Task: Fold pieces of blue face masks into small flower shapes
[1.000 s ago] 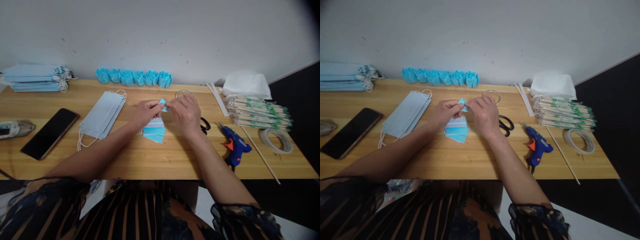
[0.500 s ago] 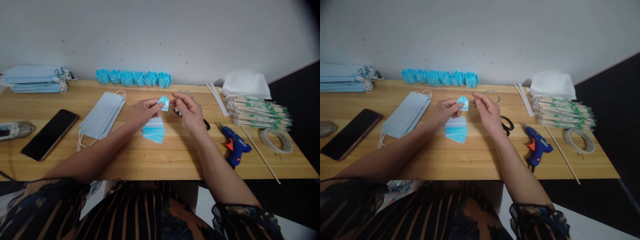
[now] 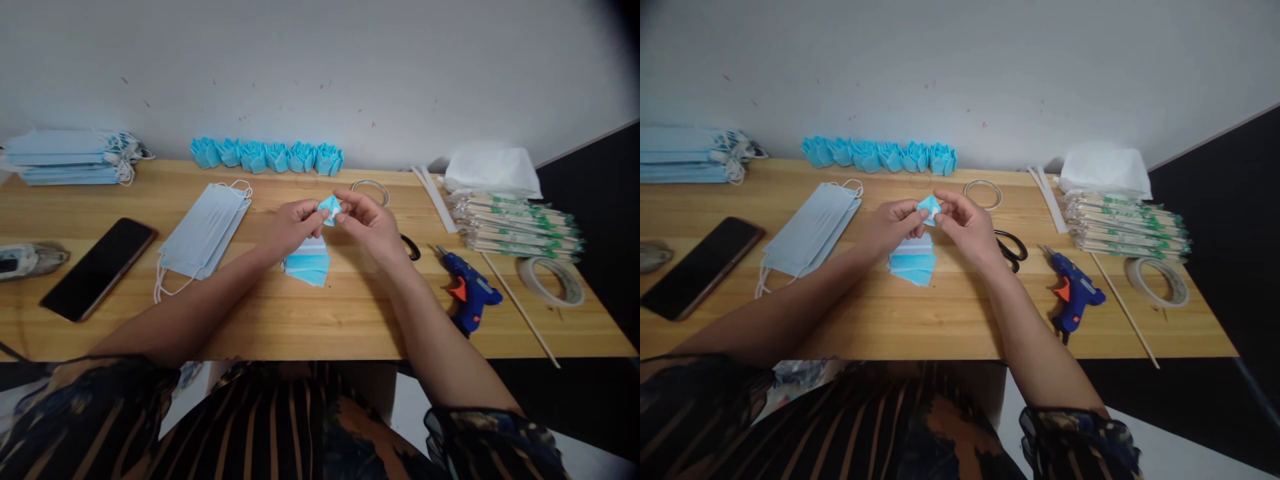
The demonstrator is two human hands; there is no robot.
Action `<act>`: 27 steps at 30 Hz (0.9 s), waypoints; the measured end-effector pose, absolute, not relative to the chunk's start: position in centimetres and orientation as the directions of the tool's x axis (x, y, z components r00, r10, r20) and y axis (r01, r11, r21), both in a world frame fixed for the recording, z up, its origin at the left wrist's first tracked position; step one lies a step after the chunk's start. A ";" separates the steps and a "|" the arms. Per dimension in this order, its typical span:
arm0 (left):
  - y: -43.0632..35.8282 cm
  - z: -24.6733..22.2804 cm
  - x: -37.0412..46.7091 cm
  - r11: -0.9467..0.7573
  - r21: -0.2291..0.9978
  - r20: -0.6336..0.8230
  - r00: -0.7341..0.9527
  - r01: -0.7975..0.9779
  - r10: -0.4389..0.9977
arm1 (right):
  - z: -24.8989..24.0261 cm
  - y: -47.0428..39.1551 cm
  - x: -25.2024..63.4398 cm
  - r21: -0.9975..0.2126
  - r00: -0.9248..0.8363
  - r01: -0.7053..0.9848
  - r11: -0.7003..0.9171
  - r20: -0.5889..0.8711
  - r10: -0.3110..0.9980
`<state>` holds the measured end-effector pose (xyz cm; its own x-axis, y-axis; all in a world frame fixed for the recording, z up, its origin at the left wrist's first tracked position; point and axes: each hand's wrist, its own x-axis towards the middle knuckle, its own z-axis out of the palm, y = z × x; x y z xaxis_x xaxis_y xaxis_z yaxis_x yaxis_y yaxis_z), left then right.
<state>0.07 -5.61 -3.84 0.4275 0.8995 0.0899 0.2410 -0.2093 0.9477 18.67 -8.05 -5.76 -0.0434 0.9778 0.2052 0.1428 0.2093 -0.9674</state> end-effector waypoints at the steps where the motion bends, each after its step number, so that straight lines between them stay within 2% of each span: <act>1: -5.7 -3.7 0.1 -0.213 0.945 0.088 0.431 0.250 0.898 | -5.8 -8.0 18.7 -0.966 -0.047 0.148 0.213 0.208 0.977; 11: -5.7 -3.9 0.2 -0.265 0.918 0.116 0.437 0.296 0.892 | -6.5 -7.9 18.9 -0.919 -0.024 0.276 0.283 0.288 0.957; 15: -5.8 -3.8 0.5 -0.346 0.864 0.156 0.459 0.365 0.875 | -5.7 -8.2 18.8 -0.887 0.019 0.310 0.342 0.365 0.931; 23: -6.0 -4.6 0.9 -0.498 0.772 0.240 0.544 0.396 0.804 | -4.5 -8.9 17.6 -0.772 -0.056 0.434 0.464 0.491 0.869; 27: -5.8 -4.8 0.6 -0.496 0.774 0.237 0.547 0.394 0.803 | -4.8 -8.6 18.5 -0.794 0.027 0.378 0.477 0.524 0.851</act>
<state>0.65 -5.80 -4.79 0.5465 0.8031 0.2373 0.3936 -0.4965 0.7737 18.48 -8.58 -4.77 0.0269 0.8512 0.5241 0.3784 0.4766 -0.7935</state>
